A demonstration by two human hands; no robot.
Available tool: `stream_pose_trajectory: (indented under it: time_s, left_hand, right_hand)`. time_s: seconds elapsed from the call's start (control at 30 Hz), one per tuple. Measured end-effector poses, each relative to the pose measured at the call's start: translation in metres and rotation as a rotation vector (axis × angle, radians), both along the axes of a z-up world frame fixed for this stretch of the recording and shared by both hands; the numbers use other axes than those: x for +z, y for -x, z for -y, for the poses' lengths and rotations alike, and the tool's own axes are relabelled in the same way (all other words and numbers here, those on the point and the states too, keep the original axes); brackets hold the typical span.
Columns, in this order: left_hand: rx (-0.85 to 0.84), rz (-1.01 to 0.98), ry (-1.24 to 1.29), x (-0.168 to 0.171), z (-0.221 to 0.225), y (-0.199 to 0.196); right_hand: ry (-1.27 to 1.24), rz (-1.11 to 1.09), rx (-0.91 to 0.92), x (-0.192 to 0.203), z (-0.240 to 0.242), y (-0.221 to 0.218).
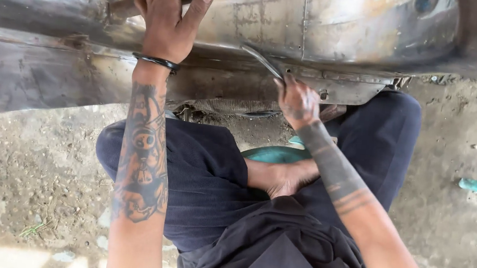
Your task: Brushing and scraping the interior of a metal vehicle frame to prepare the surface by removing rust or debris.
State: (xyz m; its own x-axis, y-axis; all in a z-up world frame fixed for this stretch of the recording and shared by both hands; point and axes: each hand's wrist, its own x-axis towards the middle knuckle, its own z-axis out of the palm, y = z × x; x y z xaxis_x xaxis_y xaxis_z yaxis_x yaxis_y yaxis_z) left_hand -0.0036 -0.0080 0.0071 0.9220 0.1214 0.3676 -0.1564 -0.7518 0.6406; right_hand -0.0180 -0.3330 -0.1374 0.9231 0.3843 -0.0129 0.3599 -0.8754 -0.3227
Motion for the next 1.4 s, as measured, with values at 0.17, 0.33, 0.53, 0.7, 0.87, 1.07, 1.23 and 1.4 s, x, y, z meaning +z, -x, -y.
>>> stream_pose_trajectory:
  time_s: [0.17, 0.33, 0.53, 0.7, 0.87, 1.07, 1.23, 1.4]
  left_hand:
    - [-0.016, 0.017, 0.008, 0.01, -0.002, 0.006]
    - [0.012, -0.021, -0.023, 0.005, -0.003, 0.001]
    - [-0.064, 0.066, 0.019, 0.012, -0.002, 0.008]
    - [-0.038, -0.009, 0.012, -0.004, -0.005, 0.008]
    - [-0.051, 0.024, 0.01, 0.009, -0.003, 0.007]
    - [0.011, 0.009, -0.046, -0.012, -0.004, 0.007]
    - [0.002, -0.036, 0.029, 0.015, 0.001, 0.004]
    - [-0.03, -0.017, 0.018, -0.021, -0.007, 0.003]
  right_hand:
    - [0.118, -0.303, -0.147, 0.018, 0.03, 0.001]
    - [0.091, -0.209, -0.127, 0.017, 0.004, -0.012]
    - [0.122, -0.182, -0.114, 0.004, 0.045, 0.007]
    - [0.048, 0.014, -0.002, -0.005, 0.016, 0.006]
    - [0.003, -0.141, 0.018, 0.001, 0.029, 0.011]
    - [0.113, -0.142, -0.061, -0.009, 0.021, 0.013]
    - [0.076, -0.114, -0.092, 0.002, 0.054, 0.017]
    - [0.057, -0.052, -0.025, -0.013, 0.027, 0.014]
